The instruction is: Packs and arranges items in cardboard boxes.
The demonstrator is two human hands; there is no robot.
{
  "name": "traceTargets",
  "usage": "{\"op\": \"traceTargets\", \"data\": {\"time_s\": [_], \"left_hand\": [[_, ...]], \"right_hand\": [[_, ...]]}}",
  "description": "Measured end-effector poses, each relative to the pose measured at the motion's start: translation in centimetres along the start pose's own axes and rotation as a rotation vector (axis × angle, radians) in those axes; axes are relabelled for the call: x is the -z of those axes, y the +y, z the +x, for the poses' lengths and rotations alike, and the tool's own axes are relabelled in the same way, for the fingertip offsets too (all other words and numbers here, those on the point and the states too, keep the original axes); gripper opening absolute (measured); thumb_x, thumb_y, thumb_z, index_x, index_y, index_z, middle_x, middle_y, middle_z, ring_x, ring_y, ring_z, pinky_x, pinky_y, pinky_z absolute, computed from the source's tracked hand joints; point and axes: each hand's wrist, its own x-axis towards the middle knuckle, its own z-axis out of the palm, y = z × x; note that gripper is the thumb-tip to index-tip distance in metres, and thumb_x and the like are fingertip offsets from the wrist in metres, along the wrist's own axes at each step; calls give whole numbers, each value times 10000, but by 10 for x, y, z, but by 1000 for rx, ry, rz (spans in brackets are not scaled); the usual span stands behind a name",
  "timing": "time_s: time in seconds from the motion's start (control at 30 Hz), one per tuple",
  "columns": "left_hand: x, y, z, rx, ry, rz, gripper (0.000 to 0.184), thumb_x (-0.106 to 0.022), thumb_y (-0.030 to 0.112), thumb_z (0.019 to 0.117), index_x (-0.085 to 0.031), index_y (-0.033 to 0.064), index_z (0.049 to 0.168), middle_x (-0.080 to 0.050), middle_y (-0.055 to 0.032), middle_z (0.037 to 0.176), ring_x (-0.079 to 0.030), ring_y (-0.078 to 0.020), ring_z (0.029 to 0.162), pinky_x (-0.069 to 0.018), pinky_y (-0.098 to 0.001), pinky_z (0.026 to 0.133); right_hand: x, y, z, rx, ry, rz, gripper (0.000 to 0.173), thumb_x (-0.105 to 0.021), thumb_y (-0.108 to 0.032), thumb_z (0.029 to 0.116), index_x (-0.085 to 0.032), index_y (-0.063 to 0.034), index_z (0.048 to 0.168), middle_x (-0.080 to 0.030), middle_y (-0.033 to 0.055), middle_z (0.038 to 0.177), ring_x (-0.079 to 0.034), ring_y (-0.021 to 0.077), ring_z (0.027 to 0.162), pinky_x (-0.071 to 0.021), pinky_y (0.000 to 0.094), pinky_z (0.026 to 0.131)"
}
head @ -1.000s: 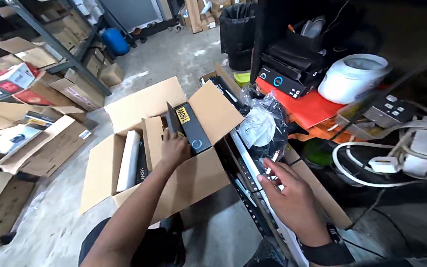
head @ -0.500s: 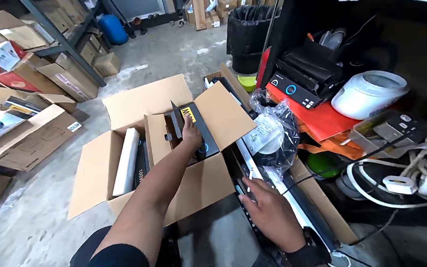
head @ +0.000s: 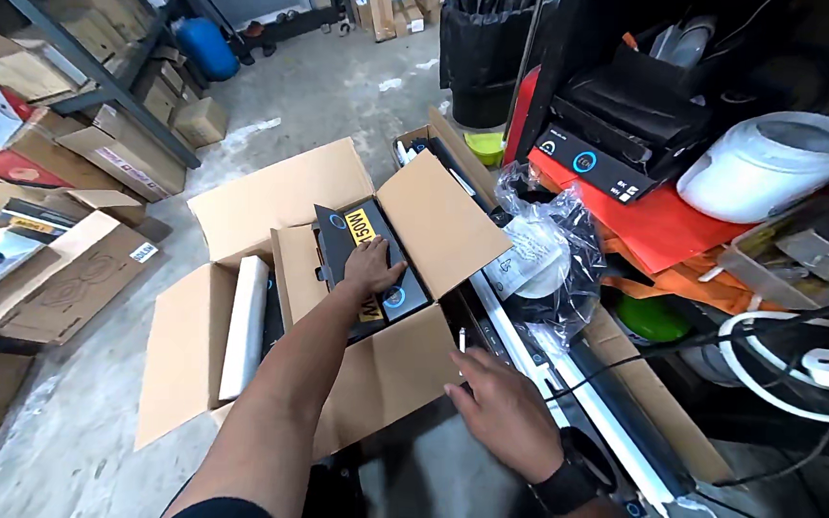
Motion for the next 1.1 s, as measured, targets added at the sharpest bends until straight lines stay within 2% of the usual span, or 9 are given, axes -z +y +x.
{"op": "traceTargets", "data": {"time_s": [0.1, 0.2, 0.37, 0.5, 0.63, 0.77, 0.9, 1.0, 1.1], "left_hand": [[0, 3, -1, 44, 32, 10, 923, -437, 790, 890, -499, 90, 1489, -444, -134, 1574, -439, -368, 1420, -388, -575, 1122], [5, 13, 2, 94, 34, 54, 915, -434, 817, 869, -478, 174, 1518, -489, -186, 1504, -485, -418, 1343, -442, -614, 1032], [20, 22, 12, 186, -35, 38, 863, -570, 732, 813, -465, 261, 1529, -475, -275, 1463, -478, -474, 1316, -447, -658, 965], [24, 13, 15, 253, -50, -83, 864, -695, 676, 779, -474, 269, 1509, -432, -246, 1511, -420, -484, 1362, -407, -686, 1004], [14, 1, 14, 229, -35, -171, 744, -565, 707, 904, -424, 361, 1547, -266, -196, 1652, -222, -464, 1507, -228, -712, 1140], [14, 2, 26, 206, 33, -167, 542, -569, 505, 948, -566, 296, 1448, -379, -225, 1581, -313, -463, 1463, -289, -720, 1090], [5, 1, 33, 9, 91, -163, 438, -523, 331, 958, -645, 216, 1362, -471, -153, 1540, -385, -383, 1451, -318, -685, 1104], [1, -8, 33, -76, 145, -111, 443, -479, 382, 972, -664, 221, 1341, -507, -139, 1515, -421, -377, 1431, -335, -662, 1110], [7, -8, 37, -97, 127, -15, 514, -465, 534, 988, -663, 220, 1343, -532, -120, 1501, -425, -368, 1432, -283, -637, 1156]], "right_hand": [[-1, -4, 3, 6, -3, -4, 465, -621, -353, 990, -641, -129, 1397, -689, 90, 1234, -681, 260, 1093, -569, 453, 909], [-1, -6, 5, 0, -18, -1, 462, -622, -346, 990, -636, -131, 1398, -683, 88, 1249, -676, 258, 1107, -565, 450, 920], [2, -5, 7, -13, -44, 6, 463, -607, -335, 999, -625, -122, 1410, -675, 101, 1266, -664, 269, 1137, -553, 455, 940], [7, -1, 6, -43, -75, 3, 467, -600, -339, 1004, -614, -128, 1421, -666, 102, 1286, -656, 277, 1151, -546, 468, 942], [11, 1, 4, -44, -78, 11, 477, -597, -344, 1005, -606, -127, 1430, -651, 106, 1325, -645, 287, 1177, -540, 474, 956], [13, -3, 4, -41, -107, 23, 476, -595, -340, 1010, -598, -118, 1432, -642, 122, 1336, -633, 305, 1197, -530, 493, 968], [10, -4, 10, -60, -167, 1, 484, -590, -353, 1012, -588, -130, 1441, -642, 124, 1319, -627, 312, 1192, -526, 496, 959], [7, -4, 13, -64, -212, -12, 484, -588, -349, 1013, -586, -119, 1438, -637, 133, 1319, -616, 319, 1208, -521, 496, 972], [2, -3, 15, -47, -234, -30, 475, -579, -350, 1015, -596, -96, 1416, -642, 138, 1295, -622, 314, 1191, -521, 484, 970]]}}
